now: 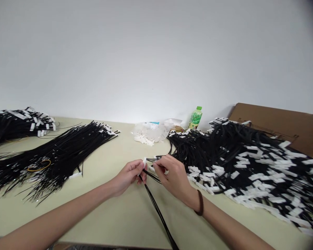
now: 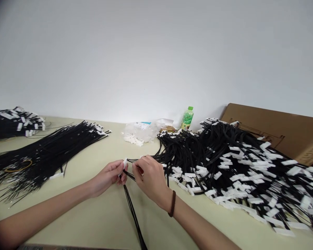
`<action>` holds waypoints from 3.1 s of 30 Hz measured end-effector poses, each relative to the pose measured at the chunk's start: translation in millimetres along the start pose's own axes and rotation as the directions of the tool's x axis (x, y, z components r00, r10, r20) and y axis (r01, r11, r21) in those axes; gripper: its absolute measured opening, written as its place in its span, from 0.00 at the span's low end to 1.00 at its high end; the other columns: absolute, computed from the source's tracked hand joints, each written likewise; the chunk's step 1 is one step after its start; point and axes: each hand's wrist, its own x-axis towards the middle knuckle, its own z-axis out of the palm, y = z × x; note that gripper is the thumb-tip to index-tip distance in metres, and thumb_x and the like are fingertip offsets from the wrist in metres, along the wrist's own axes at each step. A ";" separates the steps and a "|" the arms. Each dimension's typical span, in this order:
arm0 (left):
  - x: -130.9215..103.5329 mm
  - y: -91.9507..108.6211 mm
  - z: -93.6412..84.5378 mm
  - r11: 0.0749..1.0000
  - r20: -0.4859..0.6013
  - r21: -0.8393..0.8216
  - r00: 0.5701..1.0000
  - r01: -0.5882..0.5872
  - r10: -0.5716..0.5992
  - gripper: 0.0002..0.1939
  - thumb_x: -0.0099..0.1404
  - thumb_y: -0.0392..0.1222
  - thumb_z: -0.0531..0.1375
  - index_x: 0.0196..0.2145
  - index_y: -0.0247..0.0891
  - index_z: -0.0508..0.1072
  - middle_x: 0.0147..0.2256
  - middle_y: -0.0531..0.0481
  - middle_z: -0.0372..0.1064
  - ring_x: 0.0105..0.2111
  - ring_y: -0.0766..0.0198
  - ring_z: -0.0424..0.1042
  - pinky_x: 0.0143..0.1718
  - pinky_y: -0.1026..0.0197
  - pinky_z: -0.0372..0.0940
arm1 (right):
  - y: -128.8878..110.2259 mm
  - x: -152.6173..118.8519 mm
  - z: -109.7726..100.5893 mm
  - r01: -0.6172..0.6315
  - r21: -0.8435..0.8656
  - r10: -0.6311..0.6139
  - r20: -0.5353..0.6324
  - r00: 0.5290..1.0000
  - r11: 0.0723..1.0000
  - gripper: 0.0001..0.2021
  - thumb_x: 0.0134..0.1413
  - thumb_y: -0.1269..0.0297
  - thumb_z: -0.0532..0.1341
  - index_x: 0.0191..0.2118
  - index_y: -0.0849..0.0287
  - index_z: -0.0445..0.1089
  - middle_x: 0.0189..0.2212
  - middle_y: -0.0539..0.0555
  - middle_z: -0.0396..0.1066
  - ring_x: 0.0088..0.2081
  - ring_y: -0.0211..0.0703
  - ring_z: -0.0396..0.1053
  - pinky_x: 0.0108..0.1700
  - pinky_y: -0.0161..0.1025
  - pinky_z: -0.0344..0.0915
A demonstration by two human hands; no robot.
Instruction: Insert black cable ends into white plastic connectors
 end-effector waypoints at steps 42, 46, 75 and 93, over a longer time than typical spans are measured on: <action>-3.9 -0.8 2.8 0.981 -0.034 0.176 0.996 -0.079 0.086 0.20 0.56 0.58 0.52 0.26 0.36 0.62 0.19 0.53 0.63 0.21 0.68 0.63 0.23 0.66 0.55 | 3.1 3.1 -1.4 0.203 0.033 -0.204 0.051 0.978 0.979 0.07 0.55 0.72 0.50 0.30 0.60 0.63 0.38 0.56 0.63 0.42 0.44 0.58 0.44 0.43 0.56; -3.4 -2.4 1.5 0.984 -0.026 0.148 0.994 -0.097 0.102 0.19 0.56 0.57 0.52 0.26 0.36 0.62 0.18 0.53 0.62 0.20 0.68 0.63 0.23 0.67 0.55 | 4.5 6.3 1.8 0.125 0.211 -0.146 0.084 0.986 0.969 0.07 0.54 0.73 0.50 0.29 0.60 0.62 0.38 0.56 0.63 0.41 0.40 0.61 0.43 0.38 0.59; -6.3 -7.7 7.0 0.962 -0.065 0.182 0.973 -0.205 0.220 0.18 0.59 0.54 0.52 0.27 0.34 0.63 0.18 0.54 0.62 0.20 0.69 0.63 0.24 0.66 0.58 | 6.7 -7.0 8.8 0.096 0.245 -0.112 0.052 0.992 0.965 0.05 0.55 0.72 0.49 0.32 0.59 0.61 0.36 0.55 0.68 0.37 0.40 0.65 0.40 0.37 0.60; -7.1 -5.6 8.7 0.954 -0.058 0.215 0.973 -0.208 0.225 0.18 0.59 0.54 0.52 0.27 0.35 0.63 0.17 0.55 0.62 0.19 0.69 0.63 0.24 0.66 0.56 | 7.4 -8.0 7.8 0.136 0.209 -0.150 0.049 0.987 0.968 0.05 0.55 0.73 0.49 0.32 0.59 0.59 0.36 0.56 0.66 0.37 0.40 0.64 0.40 0.36 0.60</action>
